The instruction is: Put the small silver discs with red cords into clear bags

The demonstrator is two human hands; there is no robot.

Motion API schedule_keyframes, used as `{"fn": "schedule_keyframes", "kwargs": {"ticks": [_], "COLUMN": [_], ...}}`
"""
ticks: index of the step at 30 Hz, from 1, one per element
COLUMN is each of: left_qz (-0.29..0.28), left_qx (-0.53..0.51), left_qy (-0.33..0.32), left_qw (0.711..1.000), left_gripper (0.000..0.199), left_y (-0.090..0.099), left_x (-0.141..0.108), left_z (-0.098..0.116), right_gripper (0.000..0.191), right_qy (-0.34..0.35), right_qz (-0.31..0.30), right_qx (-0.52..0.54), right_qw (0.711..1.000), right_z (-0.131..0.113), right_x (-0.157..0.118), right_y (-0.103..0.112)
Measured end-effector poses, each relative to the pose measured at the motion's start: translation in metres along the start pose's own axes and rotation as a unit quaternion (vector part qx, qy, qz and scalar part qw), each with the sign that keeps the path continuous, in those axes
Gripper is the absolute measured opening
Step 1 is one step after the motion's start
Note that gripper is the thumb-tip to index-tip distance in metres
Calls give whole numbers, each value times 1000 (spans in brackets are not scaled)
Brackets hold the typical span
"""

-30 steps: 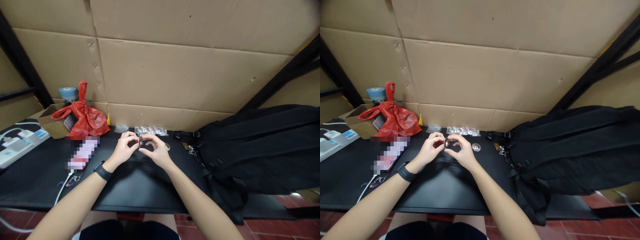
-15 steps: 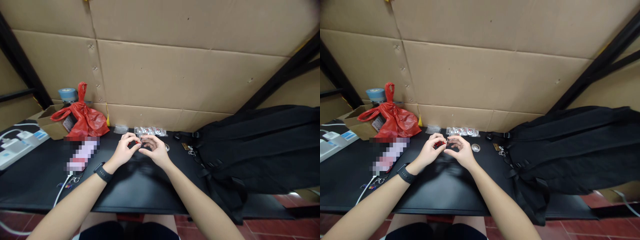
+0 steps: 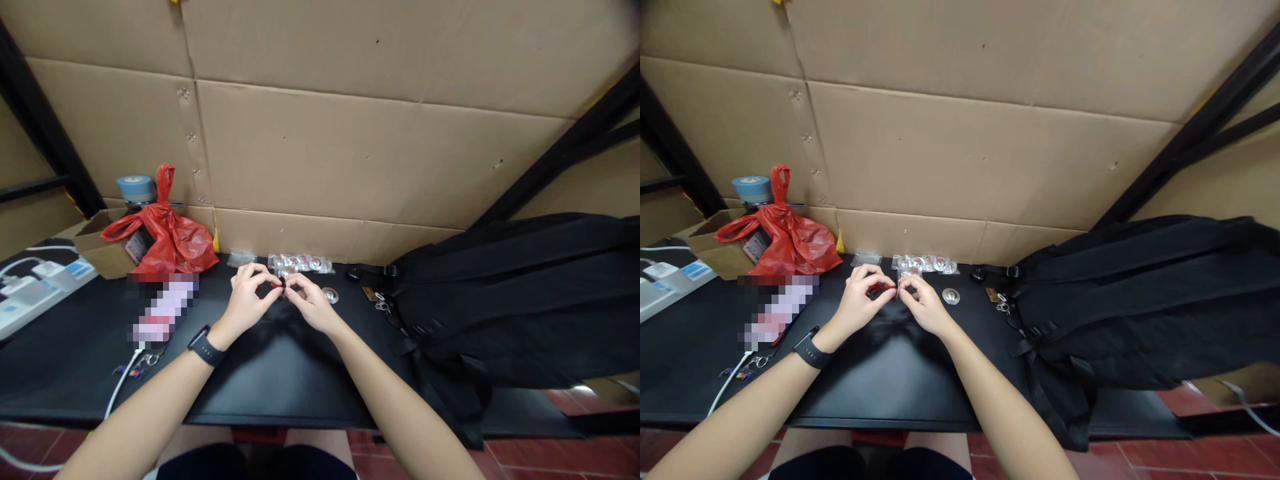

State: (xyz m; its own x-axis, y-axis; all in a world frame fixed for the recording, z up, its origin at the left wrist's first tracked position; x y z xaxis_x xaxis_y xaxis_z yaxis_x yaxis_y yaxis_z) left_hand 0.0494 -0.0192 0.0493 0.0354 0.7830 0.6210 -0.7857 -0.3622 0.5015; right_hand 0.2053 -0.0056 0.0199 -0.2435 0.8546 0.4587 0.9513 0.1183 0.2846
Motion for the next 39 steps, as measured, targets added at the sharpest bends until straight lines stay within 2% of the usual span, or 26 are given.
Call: {"fn": "schedule_keyframes", "kwargs": {"ticks": [3, 5, 7, 10, 13, 15, 19, 23, 24, 26, 29, 31, 33, 36, 39], "left_qz": [-30, -79, -138, -208, -248, -260, -233, -157, -153, -189, -245, -250, -252, -270, -280], "left_qx": [-39, -39, -15, 32, 65, 65, 64, 102, 113, 138, 119, 94, 79, 76, 63], "left_qy": [17, 26, 17, -35, -68, -74, -69, -60, -60, -42, -10, 0, -2, -21, -20], "left_qw": [999, 996, 990, 977, 964, 960, 968, 980, 980, 971, 962, 964, 964, 960, 958], "left_gripper": [26, 35, 34, 28, 25, 31, 46, 41, 37, 23, 15, 14, 11, 11, 12], "left_y": [-3, -10, -21, -37, -48, -50, -40, -11, -5, 3, 5, 4, 1, 0, 4], "left_x": [1, -1, -6, -16, -25, -26, -17, 5, 10, 15, 16, 15, 14, 12, 12], "left_z": [-5, -9, -13, -15, -19, -20, -25, -47, -55, -76, -100, -107, -106, -97, -86], "right_gripper": [16, 12, 8, 4, 5, 6, 6, 7, 7, 8, 9, 6, 17, 40, 40], "right_qy": [44, 72, 91, 105, 111, 117, 110, 85, 79, 67, 50, 33, 1, -76, -138], "right_qz": [-4, -4, -3, -7, -2, 5, -14, -63, -70, -81, -96, -88, -64, -33, -41], "right_qx": [-89, -137, -164, -180, -178, -181, -212, -241, -242, -242, -247, -274, -331, -428, -440], "right_qw": [995, 988, 982, 978, 978, 976, 971, 965, 964, 965, 963, 957, 941, 900, 886], "right_z": [-4, -5, -5, -5, -7, -10, -4, 10, 12, 16, 22, 30, 42, 65, 82], "right_x": [1, 1, 1, 1, 1, 2, 2, 0, 0, 1, 3, 4, 3, 0, -3], "right_y": [4, 6, 9, 12, 16, 19, 19, 14, 13, 12, 18, 30, 49, 82, 102]}}
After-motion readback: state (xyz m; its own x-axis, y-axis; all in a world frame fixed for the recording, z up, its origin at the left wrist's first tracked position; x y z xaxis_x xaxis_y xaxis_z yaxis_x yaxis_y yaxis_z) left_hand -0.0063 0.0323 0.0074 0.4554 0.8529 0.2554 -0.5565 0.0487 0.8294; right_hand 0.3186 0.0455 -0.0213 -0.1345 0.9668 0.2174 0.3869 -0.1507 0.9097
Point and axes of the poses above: each hand's wrist, its own x-axis towards the middle knuckle, its own y-axis out of the back of the hand, z = x × y, the point moved 6 cm from there along x, towards the middle knuckle, and after that the axes turned 8 degrees about z, right-handed, at the moved point
